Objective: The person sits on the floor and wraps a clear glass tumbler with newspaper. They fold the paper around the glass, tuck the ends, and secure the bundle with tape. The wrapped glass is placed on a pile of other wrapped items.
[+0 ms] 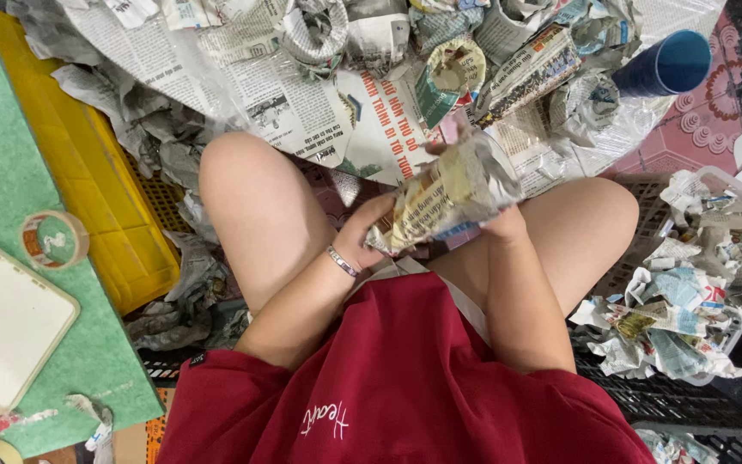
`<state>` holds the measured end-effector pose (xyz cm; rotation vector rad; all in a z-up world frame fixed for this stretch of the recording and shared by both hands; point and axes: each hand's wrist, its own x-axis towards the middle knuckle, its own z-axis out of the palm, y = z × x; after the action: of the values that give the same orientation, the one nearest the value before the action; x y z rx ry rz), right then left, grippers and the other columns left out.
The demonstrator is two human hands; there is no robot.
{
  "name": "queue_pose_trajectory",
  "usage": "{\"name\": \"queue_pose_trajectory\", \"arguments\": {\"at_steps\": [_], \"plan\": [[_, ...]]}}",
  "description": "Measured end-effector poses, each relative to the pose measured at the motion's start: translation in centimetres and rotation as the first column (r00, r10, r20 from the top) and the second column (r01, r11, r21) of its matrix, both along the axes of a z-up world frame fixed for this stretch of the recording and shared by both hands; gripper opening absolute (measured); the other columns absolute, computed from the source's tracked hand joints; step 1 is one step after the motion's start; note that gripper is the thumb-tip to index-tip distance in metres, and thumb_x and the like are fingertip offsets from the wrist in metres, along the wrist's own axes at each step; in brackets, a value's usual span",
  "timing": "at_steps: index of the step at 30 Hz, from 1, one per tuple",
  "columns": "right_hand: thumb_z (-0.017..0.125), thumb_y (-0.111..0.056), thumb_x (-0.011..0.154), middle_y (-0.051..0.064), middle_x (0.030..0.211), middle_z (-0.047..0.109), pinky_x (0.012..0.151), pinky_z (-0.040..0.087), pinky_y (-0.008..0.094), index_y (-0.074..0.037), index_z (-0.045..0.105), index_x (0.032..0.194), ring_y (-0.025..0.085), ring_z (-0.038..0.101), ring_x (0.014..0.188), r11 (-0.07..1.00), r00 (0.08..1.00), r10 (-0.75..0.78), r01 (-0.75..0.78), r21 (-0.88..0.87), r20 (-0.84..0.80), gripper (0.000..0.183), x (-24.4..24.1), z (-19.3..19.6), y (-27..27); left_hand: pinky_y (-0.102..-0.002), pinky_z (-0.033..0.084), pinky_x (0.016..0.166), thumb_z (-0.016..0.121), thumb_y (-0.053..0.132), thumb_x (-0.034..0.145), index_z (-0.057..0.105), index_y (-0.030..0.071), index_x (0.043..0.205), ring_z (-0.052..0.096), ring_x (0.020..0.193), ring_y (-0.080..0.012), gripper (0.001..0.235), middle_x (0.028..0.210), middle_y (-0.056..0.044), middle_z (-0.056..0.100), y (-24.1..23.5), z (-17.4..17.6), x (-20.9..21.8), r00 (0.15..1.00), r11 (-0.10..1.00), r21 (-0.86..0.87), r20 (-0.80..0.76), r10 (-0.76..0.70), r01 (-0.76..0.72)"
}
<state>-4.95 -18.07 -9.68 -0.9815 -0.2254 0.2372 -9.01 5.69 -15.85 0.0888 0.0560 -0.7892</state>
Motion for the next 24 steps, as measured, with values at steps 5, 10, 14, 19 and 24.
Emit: {"name": "queue_pose_trajectory", "arguments": {"at_steps": [5,10,14,19,24], "plan": [[0.089,-0.026,0.084,0.01,0.172,0.036,0.121,0.042,0.038,-0.006,0.032,0.166,0.02,0.047,0.141,0.937,0.96,-0.27,0.279,-0.21,0.069,0.102,1.1,-1.9,0.2,-0.043,0.062,0.089,0.064,0.026,0.101,0.056,-0.006,0.136,0.072,0.107,-0.0309,0.049,0.124,-0.021,0.069,2.7,1.5,3.0,0.985,0.935,0.323,-0.045,0.169,-0.146],[0.067,-0.005,0.1,0.02,0.141,0.057,0.105,0.056,0.036,-0.007,0.034,0.161,0.019,0.066,0.116,0.859,0.909,-0.414,0.406,-0.314,0.041,0.069,1.6,-3.0,0.9,-0.039,0.061,0.083,0.067,0.022,0.102,0.059,-0.009,0.128,0.073,0.1,-0.0296,0.042,0.115,-0.019,0.073,5.0,2.1,4.8,0.945,0.829,0.473,0.026,0.326,-0.299],[0.06,-0.008,0.111,0.029,0.131,0.067,0.097,0.055,0.037,0.003,0.049,0.158,0.023,0.065,0.1,0.822,0.875,-0.467,0.374,-0.43,-0.13,0.049,0.7,-3.1,2.4,-0.035,0.059,0.083,0.066,0.017,0.104,0.062,-0.01,0.125,0.072,0.096,-0.0225,0.034,0.11,-0.016,0.073,6.6,2.5,5.0,0.881,0.64,0.636,0.144,0.451,-0.431],[0.059,-0.025,0.101,0.019,0.15,0.049,0.105,0.055,0.042,-0.011,0.013,0.161,0.033,0.067,0.121,0.999,0.938,-0.005,-0.009,-0.039,-0.346,0.078,0.6,-4.5,6.1,-0.031,0.058,0.086,0.073,0.014,0.095,0.063,-0.01,0.129,0.07,0.097,-0.0164,0.043,0.113,-0.013,0.072,7.1,3.5,5.1,0.856,0.385,0.781,0.352,0.379,-0.492],[0.062,-0.029,0.106,0.025,0.141,0.049,0.109,0.052,0.054,-0.005,0.019,0.163,0.038,0.059,0.127,0.995,0.898,-0.068,0.095,0.041,-0.434,0.076,2.5,-6.6,6.5,-0.028,0.057,0.089,0.08,0.015,0.088,0.065,-0.01,0.13,0.07,0.098,-0.0143,0.05,0.115,-0.014,0.073,7.7,5.5,6.0,0.888,0.267,0.848,0.417,0.194,-0.457]]}}
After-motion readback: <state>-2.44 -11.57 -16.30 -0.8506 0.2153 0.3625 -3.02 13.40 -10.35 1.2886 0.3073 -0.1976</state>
